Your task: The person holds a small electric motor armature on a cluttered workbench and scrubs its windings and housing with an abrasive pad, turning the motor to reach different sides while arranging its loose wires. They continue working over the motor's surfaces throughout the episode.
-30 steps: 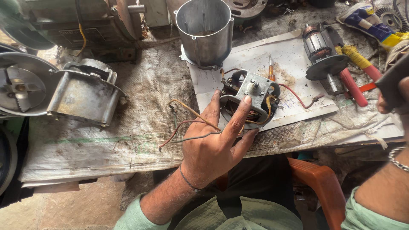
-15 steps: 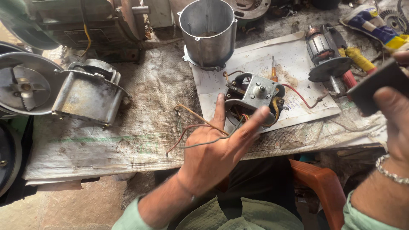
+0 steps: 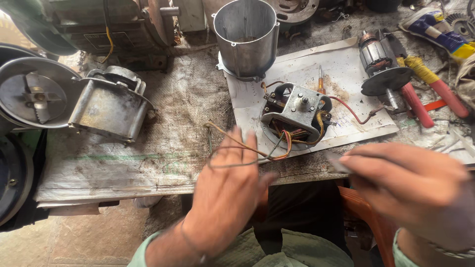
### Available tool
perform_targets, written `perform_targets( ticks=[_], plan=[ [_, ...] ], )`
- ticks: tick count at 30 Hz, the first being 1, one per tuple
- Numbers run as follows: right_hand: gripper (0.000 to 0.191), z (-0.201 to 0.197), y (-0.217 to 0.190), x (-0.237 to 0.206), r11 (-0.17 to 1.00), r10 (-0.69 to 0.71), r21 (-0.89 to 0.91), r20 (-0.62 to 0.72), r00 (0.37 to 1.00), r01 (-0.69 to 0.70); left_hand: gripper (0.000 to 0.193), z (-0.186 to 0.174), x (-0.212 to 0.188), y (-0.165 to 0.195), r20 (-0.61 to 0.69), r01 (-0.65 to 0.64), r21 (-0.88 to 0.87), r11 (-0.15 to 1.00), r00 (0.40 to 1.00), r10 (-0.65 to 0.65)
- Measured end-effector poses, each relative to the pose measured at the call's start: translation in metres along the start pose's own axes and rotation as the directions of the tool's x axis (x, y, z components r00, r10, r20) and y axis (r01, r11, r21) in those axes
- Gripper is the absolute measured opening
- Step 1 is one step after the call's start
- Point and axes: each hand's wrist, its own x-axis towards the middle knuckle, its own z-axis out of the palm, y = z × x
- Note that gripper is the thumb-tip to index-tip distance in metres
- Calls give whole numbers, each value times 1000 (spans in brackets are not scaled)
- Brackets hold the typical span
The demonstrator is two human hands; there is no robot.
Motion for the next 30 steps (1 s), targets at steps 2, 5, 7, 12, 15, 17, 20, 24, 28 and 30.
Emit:
perform_targets(
  ticks=[2,5,7,12,15,17,20,24,28,30],
  plan=[
    [32,6,-9,9,999,-48,2,7,999,48,107,11,9,-4,-88,37,-46,998,995,-41],
    [29,15,-17,18,995,-95,-41,5,995,95,116,23,18,-14,-212,-49,-246,968,977,-5],
    [29,19,-18,23,991,-108,-74,5,994,108,113,28,22,-18,-266,-133,-399,907,964,24],
    [39,17,-14,23,993,-24,-110,77,997,33,107,39,30,-21,-264,-180,-568,803,964,29],
    [35,23,-13,20,993,-25,-114,49,998,30,109,41,28,-24,-239,-160,-575,802,971,22],
    [34,27,-12,20,992,-63,-103,33,997,66,109,41,28,-24,-231,-149,-583,799,973,12],
    [37,25,-13,21,994,-28,-105,64,998,35,108,38,29,-24,-259,-177,-568,804,965,30],
    [33,22,-17,23,993,-32,-115,1,999,32,109,33,29,-24,-175,-103,-592,799,985,-2],
    [33,21,-19,22,995,-31,-95,-48,998,26,108,30,27,-23,-244,-167,-574,802,969,28],
    [33,23,-19,21,995,-14,-99,-15,1000,12,107,30,27,-23,-233,-154,-570,807,972,21]
  ],
)
